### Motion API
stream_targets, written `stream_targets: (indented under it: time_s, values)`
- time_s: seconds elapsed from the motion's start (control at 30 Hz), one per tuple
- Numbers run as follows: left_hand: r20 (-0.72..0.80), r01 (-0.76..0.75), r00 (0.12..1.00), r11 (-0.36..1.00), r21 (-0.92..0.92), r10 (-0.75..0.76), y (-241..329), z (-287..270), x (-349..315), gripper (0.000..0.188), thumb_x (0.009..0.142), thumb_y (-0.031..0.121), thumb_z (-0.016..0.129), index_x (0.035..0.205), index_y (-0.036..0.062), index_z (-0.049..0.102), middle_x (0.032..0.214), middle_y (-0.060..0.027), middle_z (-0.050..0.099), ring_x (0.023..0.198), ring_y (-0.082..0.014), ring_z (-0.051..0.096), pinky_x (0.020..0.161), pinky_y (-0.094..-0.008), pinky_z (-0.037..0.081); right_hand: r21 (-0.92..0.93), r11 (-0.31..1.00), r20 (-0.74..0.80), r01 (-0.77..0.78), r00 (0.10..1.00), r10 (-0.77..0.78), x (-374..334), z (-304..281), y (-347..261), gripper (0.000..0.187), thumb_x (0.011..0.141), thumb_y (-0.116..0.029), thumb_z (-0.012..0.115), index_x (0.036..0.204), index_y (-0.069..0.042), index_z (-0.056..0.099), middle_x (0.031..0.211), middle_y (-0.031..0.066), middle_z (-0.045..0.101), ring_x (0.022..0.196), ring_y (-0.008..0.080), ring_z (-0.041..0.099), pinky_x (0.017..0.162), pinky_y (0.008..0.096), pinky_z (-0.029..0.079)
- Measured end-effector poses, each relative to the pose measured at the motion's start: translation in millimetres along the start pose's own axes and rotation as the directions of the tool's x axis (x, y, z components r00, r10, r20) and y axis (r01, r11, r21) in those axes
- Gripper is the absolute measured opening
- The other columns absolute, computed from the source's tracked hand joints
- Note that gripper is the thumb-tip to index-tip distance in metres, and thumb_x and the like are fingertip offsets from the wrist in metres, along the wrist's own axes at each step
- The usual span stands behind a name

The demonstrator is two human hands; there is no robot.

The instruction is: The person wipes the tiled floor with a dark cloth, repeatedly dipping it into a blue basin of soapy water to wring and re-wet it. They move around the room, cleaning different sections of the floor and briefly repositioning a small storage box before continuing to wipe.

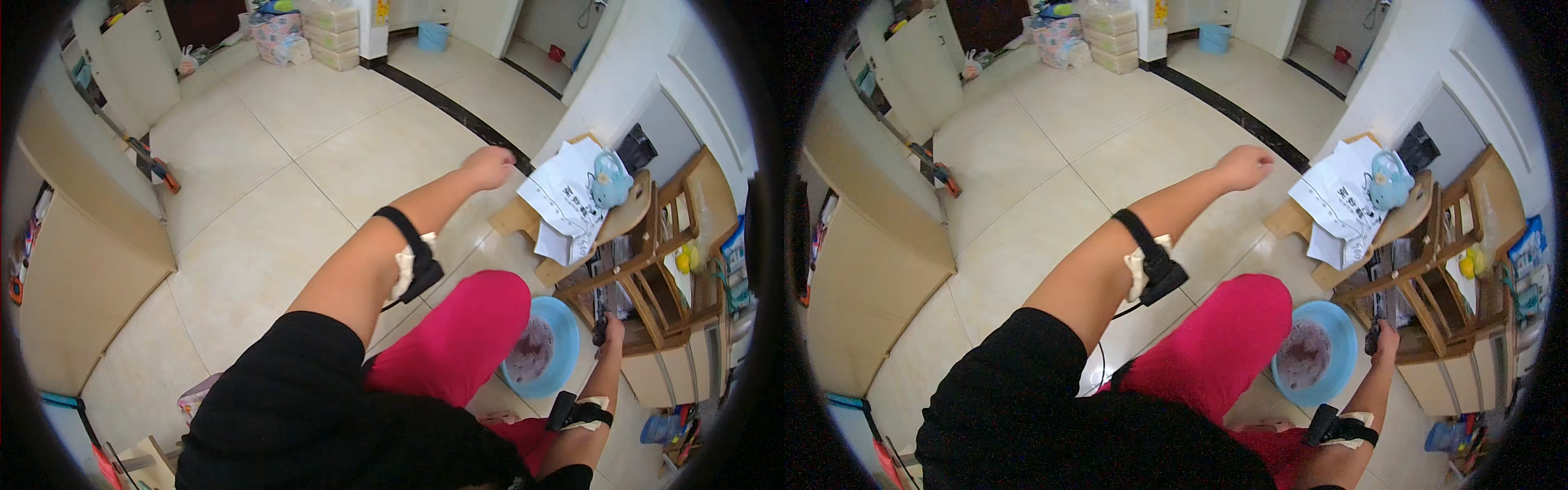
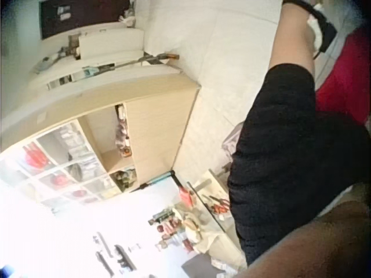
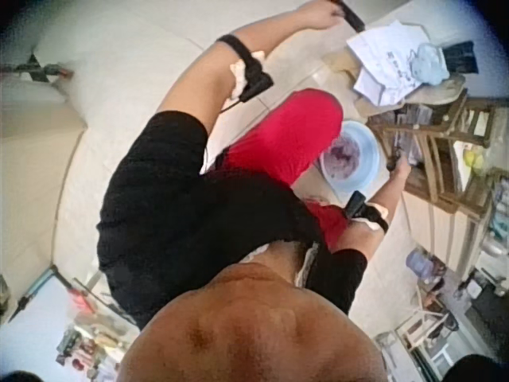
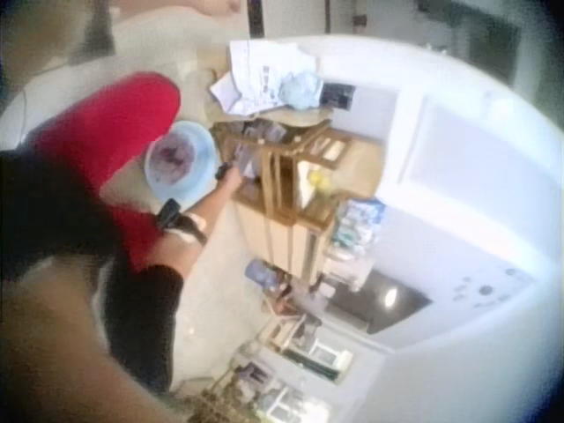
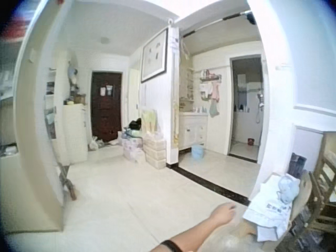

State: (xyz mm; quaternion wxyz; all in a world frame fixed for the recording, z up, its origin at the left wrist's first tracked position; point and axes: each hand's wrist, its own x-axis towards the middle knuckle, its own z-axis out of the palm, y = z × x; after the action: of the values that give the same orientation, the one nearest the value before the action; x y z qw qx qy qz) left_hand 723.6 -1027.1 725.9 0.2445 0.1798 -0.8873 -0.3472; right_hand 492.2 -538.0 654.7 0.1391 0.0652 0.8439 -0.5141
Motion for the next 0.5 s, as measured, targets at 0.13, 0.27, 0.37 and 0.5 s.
stream_targets:
  time_s: [0.13,0.27,0.37,0.5]
  values:
    - [-0.062,0.192,0.981,0.975,0.114,-0.186,-111.3,-34.4,-75.1,0.028,0.083,0.025,0.060,0.101,0.0053,0.068,0.098,-0.0160,0.068,0.091,-0.0311,0.065,0.080,-0.0400,0.051,-0.038,0.969,0.102,0.244,0.966,-0.239,-7.8,38.4,-41.6,0.035,0.078,-0.025,0.063,0.104,-0.001,0.063,0.085,0.0110,0.062,0.067,0.0212,0.059,0.058,0.0378,0.047]
    - [-0.174,0.457,0.887,0.867,0.198,-0.428,-180.3,-65.4,-192.8,0.030,0.082,0.025,0.060,0.102,0.0040,0.068,0.096,-0.0184,0.068,0.090,-0.0312,0.065,0.080,-0.0398,0.051,-0.083,0.933,0.267,0.350,0.910,-0.317,-4.1,91.6,-70.0,0.038,0.078,-0.027,0.063,0.105,0.001,0.061,0.086,0.0108,0.063,0.067,0.0206,0.059,0.056,0.0365,0.048]
    - [-0.276,0.648,0.749,0.751,0.122,-0.602,-190.4,-91.5,-290.0,0.030,0.083,0.024,0.059,0.102,0.0039,0.068,0.098,-0.0173,0.068,0.092,-0.0310,0.065,0.082,-0.0393,0.051,-0.057,0.941,0.462,0.334,0.844,-0.271,-10.3,159.6,-108.5,0.034,0.080,-0.026,0.063,0.102,-0.001,0.060,0.078,0.0071,0.062,0.057,0.0186,0.057,0.048,0.0327,0.046]
    - [-0.427,0.820,0.527,0.572,0.027,-0.735,-168.5,-116.8,-417.9,0.029,0.082,0.022,0.058,0.102,0.0034,0.068,0.100,-0.0167,0.068,0.094,-0.0312,0.064,0.084,-0.0390,0.051,0.082,0.946,0.663,0.314,0.691,-0.287,-47.3,270.0,-144.6,0.021,0.083,-0.022,0.062,0.092,-0.004,0.057,0.069,0.0044,0.057,0.051,0.0174,0.054,0.042,0.0315,0.044]
